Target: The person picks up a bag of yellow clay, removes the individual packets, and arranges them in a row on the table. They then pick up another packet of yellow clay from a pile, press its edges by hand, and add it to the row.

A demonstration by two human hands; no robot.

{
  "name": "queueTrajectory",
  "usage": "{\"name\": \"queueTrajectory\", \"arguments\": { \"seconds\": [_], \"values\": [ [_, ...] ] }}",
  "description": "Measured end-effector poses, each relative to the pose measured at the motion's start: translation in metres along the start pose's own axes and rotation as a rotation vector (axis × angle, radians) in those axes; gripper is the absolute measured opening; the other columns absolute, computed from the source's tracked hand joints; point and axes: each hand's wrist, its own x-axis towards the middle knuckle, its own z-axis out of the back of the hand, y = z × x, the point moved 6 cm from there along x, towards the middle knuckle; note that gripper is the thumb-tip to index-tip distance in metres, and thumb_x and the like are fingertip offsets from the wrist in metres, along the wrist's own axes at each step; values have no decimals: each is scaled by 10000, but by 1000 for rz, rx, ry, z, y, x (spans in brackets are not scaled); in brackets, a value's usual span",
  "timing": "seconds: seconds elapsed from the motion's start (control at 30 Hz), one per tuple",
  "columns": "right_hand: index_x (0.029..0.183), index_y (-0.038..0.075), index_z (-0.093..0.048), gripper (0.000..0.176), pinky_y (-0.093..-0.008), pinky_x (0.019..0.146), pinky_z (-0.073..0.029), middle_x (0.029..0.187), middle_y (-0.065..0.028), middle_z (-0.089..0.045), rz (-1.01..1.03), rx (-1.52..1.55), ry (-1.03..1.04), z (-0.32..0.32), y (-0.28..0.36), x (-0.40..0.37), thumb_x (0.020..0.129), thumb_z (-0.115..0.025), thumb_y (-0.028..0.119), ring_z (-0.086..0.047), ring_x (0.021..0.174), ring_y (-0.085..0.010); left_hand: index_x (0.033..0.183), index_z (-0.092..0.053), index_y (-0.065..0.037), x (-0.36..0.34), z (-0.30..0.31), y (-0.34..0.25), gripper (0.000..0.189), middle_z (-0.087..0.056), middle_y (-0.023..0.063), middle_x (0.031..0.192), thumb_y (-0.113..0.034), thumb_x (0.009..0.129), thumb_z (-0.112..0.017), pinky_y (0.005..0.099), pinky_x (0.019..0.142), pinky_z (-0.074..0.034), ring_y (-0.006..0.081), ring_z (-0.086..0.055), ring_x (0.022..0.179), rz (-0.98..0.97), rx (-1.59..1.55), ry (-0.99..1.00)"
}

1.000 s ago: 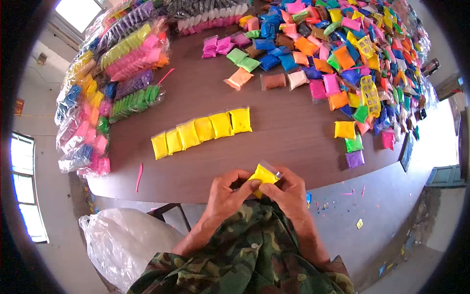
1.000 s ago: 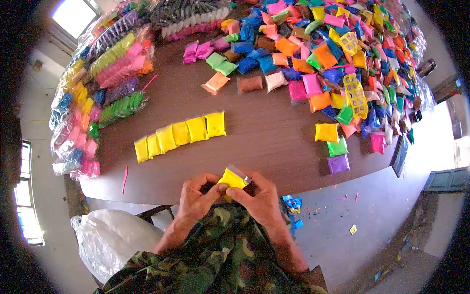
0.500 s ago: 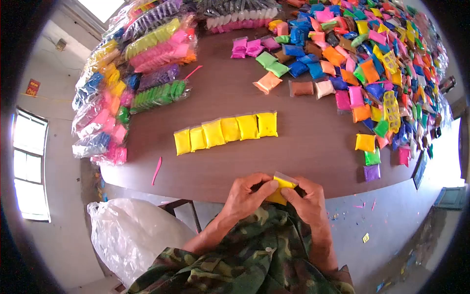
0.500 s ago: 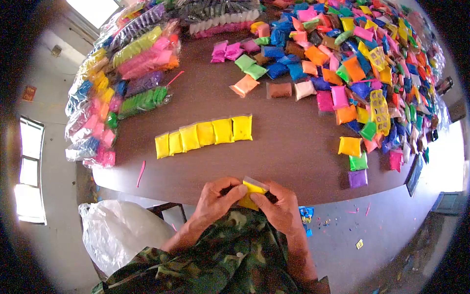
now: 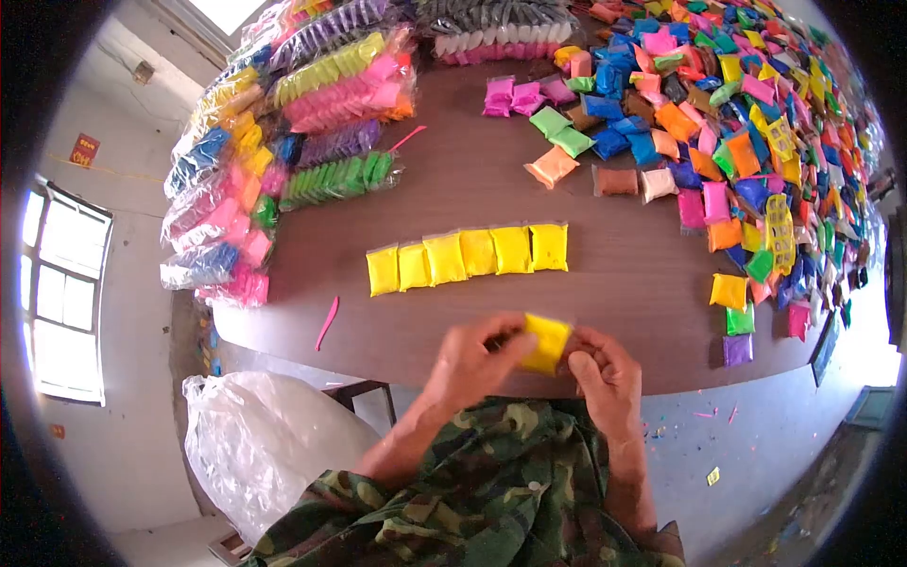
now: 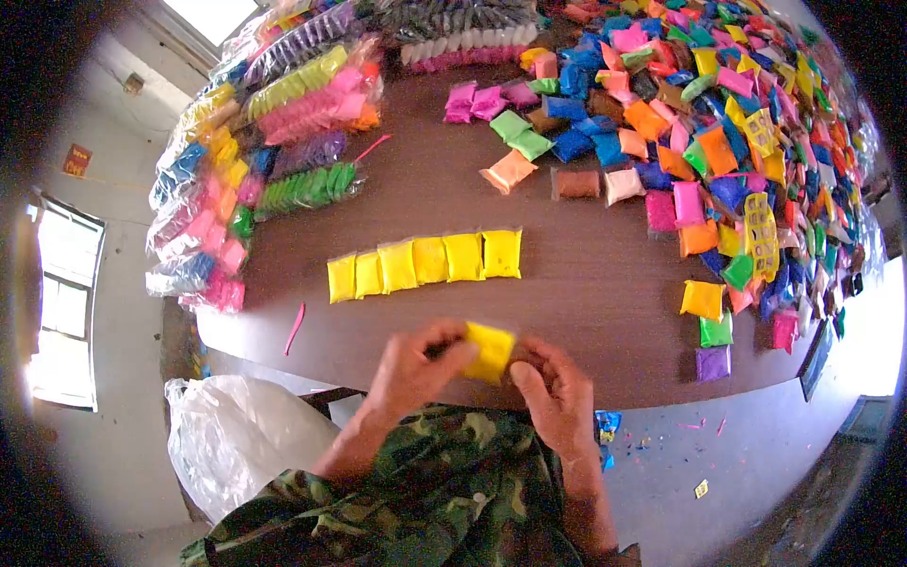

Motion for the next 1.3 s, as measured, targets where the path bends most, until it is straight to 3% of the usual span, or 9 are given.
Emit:
{"name": "queueTrajectory", "arguments": {
  "seconds": [0.13, 0.33, 0.57, 0.67, 0.77, 0.97, 1.17, 1.3],
  "values": [
    [1322, -50, -629, 347, -229, 610, -528, 1047, -105, -738, 17, -6, -15, 4, 2, 2, 1034, -664, 141, -686, 837, -115, 1272, -649, -15, 32, 51, -10, 356, -751, 53, 896, -144, 959, -758, 254, 654, -532, 89, -657, 732, -76, 80, -241],
    [1304, -44, -646, 332, -241, 612, -556, 1052, -102, -755, 36, -83, 0, 2, -1, 3, 1037, -664, 153, -711, 846, -116, 1277, -644, -27, 74, 81, -33, 367, -759, 90, 854, -95, 937, -762, 268, 597, -526, 101, -670, 706, -279, 321, -314],
    [1291, -41, -652, 316, -243, 595, -569, 1026, -98, -755, 69, -79, -6, 2, 1, 3, 1034, -665, 142, -718, 837, -111, 1267, -648, -6, 93, 80, -21, 404, -728, 142, 1069, -106, 900, -785, 327, 639, -581, 177, -710, 711, -251, 431, -283],
    [1284, -41, -655, 305, -245, 587, -568, 1024, -100, -755, 86, -84, -6, 2, 3, 4, 1030, -663, 127, -719, 825, -111, 1239, -665, -4, 88, 79, -29, 404, -703, 165, 1141, -118, 875, -799, 341, 658, -584, 227, -724, 731, -384, 536, -335],
    [1270, -38, -663, 289, -245, 591, -569, 1013, -98, -755, 73, -66, -13, 3, 1, 3, 1029, -662, 122, -720, 820, -114, 1208, -679, -4, 84, 78, -31, 370, -695, 164, 1167, -111, 872, -793, 352, 676, -580, 264, -727, 767, -306, 609, -340],
    [1295, -34, -642, 299, -227, 597, -540, 1040, -107, -752, 106, -99, 2, 1, -7, 3, 1045, -642, 130, -705, 837, -105, 1030, -716, -39, 70, 66, -40, 209, -683, 135, 1074, -194, 898, -761, 439, 775, -571, 358, -704, 886, -541, 770, -368],
    [1290, -20, -667, 295, -276, 711, -595, 1012, -91, -767, -6, 117, 3, 7, 0, -1, 1040, -654, 138, -731, 853, -134, 987, -717, -52, 65, 60, -44, 182, -664, 123, 1001, -205, 905, -771, 469, 741, -553, 369, -695, 864, -450, 896, -382],
    [1274, 4, -686, 287, -290, 703, -590, 1026, -104, -776, 178, -98, -113, 30, 21, 2, 1028, -673, 153, -733, 832, -138, 986, -710, -51, 50, 53, -54, 167, -659, 125, 972, -174, 903, -786, 472, 694, -547, 366, -691, 833, -552, 886, -470]
  ]
}}
